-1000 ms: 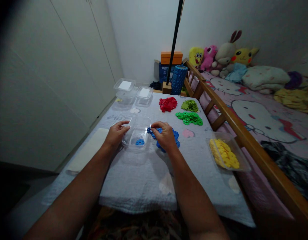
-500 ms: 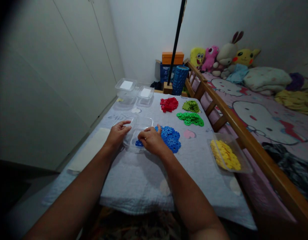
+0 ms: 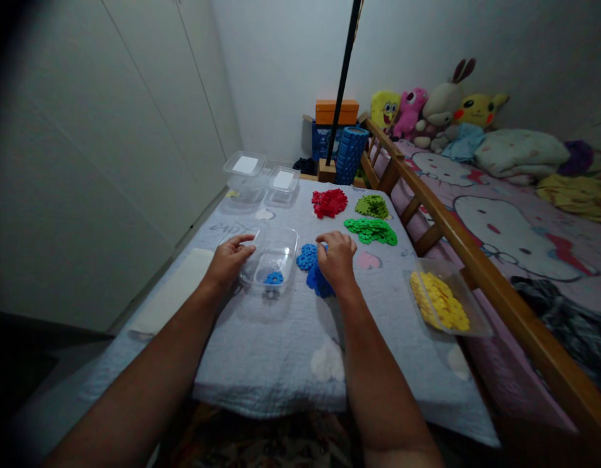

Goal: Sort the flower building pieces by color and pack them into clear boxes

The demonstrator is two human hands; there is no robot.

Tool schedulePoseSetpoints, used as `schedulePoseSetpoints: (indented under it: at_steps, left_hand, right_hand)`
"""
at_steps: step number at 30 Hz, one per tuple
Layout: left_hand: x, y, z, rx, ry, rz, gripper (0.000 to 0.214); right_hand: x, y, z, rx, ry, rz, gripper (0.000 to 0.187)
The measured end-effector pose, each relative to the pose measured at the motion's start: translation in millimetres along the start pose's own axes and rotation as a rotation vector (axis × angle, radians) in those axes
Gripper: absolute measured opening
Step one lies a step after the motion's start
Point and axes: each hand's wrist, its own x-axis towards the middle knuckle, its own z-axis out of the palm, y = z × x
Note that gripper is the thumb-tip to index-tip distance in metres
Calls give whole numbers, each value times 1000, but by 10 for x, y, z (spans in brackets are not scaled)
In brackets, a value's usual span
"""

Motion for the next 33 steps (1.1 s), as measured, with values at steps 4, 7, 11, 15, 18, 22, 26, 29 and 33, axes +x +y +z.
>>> schedulePoseSetpoints:
  at_steps: [4,7,11,15,18,22,26,29,33]
  left_hand:
    - [8,-16,2,11,-7,1,52]
    - [10,-25,4,1,-4,-8,54]
    - [2,-11,9,-11,8,-20,55]
    - [-8,8,10,-5,6,-11,54]
    - [-7,9,7,5,7,-8,53]
    - [-3,7,4,7,11,-8,54]
    - [-13,23,7,10,10,-10,53]
    - [-21,34,12,1,4,-9,53]
    - [-23,39,17,-11,10,-16,54]
  right_hand:
    - [8,243,9,-206,-47,178,31]
    - [-23,327,60,-288,-108,201,34]
    - [-44,366,106,-308,-116,182,28]
    - [-21,377,80,-258,-62,192,19]
    - [8,353,26,-119,-46,215,14]
    - [0,183,-24,191,63,124,14]
    - [-94,-143,4,330,93,-42,11]
    - [-179,-369,66,299,-19,-117,6]
    - [-253,-527,160,256,-181,-183,9]
